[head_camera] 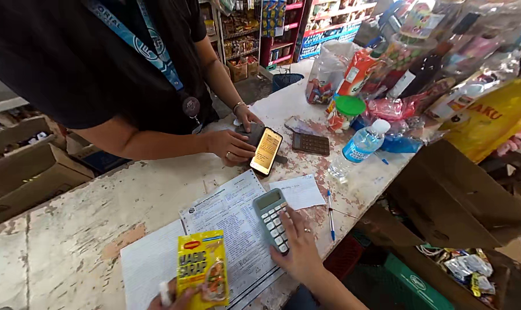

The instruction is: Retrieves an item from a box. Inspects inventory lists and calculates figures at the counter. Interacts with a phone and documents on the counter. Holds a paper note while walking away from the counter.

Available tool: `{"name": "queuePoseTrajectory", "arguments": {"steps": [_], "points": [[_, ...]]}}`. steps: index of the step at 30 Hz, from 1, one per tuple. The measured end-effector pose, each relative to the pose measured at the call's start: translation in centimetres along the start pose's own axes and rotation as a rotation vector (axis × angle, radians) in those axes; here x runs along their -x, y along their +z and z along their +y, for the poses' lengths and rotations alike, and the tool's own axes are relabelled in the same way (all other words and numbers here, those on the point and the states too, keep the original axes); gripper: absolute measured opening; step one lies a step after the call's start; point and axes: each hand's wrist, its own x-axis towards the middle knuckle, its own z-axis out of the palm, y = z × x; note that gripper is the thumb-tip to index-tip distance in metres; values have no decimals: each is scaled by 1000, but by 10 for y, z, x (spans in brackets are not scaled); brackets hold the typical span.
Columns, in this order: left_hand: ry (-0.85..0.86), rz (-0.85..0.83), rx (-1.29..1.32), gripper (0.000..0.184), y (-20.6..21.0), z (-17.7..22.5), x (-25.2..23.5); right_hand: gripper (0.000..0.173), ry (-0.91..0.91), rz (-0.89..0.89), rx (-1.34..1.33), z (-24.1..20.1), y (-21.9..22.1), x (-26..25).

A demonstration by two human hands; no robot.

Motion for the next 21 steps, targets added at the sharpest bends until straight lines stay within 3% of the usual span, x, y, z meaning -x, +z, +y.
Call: {"name": "queuePoseTrajectory", "arguments": {"steps": [6,15,18,21], "points": [[-140,-10,-90,26,54,-7,-21,84,-67,-83,-96,-22,16,11],[88,50,-707,54,31,4,-25,77,-136,-192,-137,-41,22,4],[158,88,-592,51,22,11,-18,73,-134,-287,-133,-47,16,-1],[204,56,-101,34,36,22,-12,66,-202,-316,-189,-63,0,-2]]}}
